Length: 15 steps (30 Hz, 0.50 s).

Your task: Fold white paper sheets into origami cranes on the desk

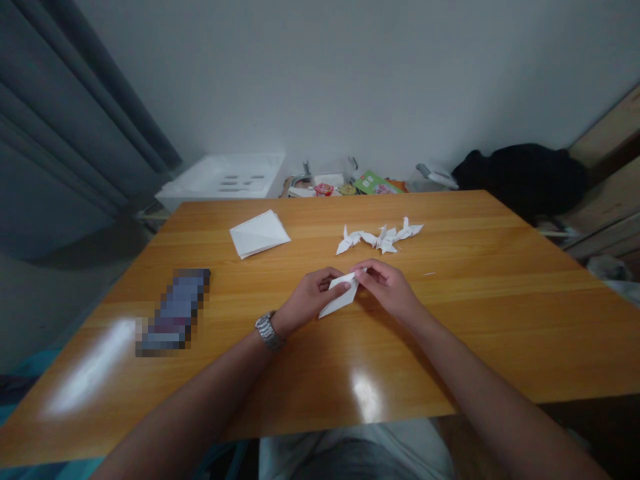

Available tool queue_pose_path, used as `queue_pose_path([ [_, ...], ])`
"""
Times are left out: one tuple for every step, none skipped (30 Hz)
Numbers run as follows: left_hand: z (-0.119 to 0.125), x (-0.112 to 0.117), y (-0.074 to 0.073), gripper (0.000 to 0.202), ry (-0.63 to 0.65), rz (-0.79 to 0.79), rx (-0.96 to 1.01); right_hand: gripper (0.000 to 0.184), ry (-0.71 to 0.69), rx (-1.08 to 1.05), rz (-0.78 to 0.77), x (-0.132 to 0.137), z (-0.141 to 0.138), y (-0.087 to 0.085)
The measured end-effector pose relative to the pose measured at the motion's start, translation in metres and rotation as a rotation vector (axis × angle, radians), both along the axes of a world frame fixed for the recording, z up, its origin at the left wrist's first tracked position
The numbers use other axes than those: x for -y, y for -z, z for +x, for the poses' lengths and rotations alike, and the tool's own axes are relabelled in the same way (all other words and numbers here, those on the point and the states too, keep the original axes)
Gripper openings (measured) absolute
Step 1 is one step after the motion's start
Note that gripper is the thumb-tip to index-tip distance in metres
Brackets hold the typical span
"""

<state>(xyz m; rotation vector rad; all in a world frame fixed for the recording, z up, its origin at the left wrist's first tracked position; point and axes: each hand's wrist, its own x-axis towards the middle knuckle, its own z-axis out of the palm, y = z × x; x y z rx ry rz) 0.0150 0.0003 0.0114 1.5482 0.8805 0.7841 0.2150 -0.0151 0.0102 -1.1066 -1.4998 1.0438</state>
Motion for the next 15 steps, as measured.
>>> queue_pose_path([
  [0.0004,0.0003,0.0006,0.034,0.011,-0.002,0.001,0.024,-0.006,-0.005,-0.006,0.0008,-0.0001,-0.0013],
  [0.0005,0.0004,0.0011,0.034,0.009,0.002,-0.001,0.025,-0.016,-0.019,-0.012,0.0016,-0.0003,-0.0025],
  [0.0004,0.0001,0.0016,0.034,-0.002,0.008,-0.005,0.025,-0.032,-0.039,-0.017,0.0024,-0.0006,-0.0035],
  [0.0,-0.0004,0.0018,0.034,-0.018,0.012,-0.011,0.027,-0.051,-0.063,-0.023,0.0029,-0.0009,-0.0043],
  [-0.0006,-0.001,0.0018,0.035,-0.031,0.011,-0.018,0.028,-0.069,-0.09,-0.033,0.0033,-0.0012,-0.0047],
  [-0.0012,-0.0015,0.0016,0.035,-0.04,0.006,-0.023,0.029,-0.081,-0.115,-0.047,0.0035,-0.0016,-0.0047],
  [-0.0019,-0.0018,0.0011,0.035,-0.045,0.0,-0.026,0.03,-0.085,-0.135,-0.062,0.0034,-0.002,-0.0044],
  [-0.0024,-0.0019,0.0003,0.035,-0.043,-0.005,-0.027,0.03,-0.082,-0.149,-0.076,0.0032,-0.0023,-0.0037],
  [-0.0027,-0.0017,-0.0005,0.034,-0.037,-0.007,-0.027,0.029,-0.074,-0.158,-0.086,0.0028,-0.0026,-0.0029],
  [-0.0028,-0.0013,-0.0014,0.034,-0.029,-0.007,-0.026,0.027,-0.062,-0.162,-0.091,0.0025,-0.0029,-0.002],
  [-0.0027,-0.0007,-0.0021,0.033,-0.02,-0.005,-0.024,0.026,-0.048,-0.162,-0.094,0.0023,-0.003,-0.0011],
  [-0.0024,-0.0001,-0.0026,0.033,-0.013,0.0,-0.022,0.026,-0.033,-0.161,-0.096,0.0021,-0.0032,-0.0004],
  [-0.0021,0.0004,-0.0028,0.033,-0.008,0.004,-0.019,0.026,-0.02,-0.161,-0.099,0.0022,-0.0033,0.0],
  [-0.0017,0.0008,-0.0027,0.033,-0.006,0.002,-0.016,0.026,-0.009,-0.163,-0.103,0.0023,-0.0035,0.0],
  [-0.0013,0.001,-0.0024,0.033,-0.007,-0.003,-0.013,0.027,-0.002,-0.168,-0.109,0.0027,-0.0037,-0.0001],
])
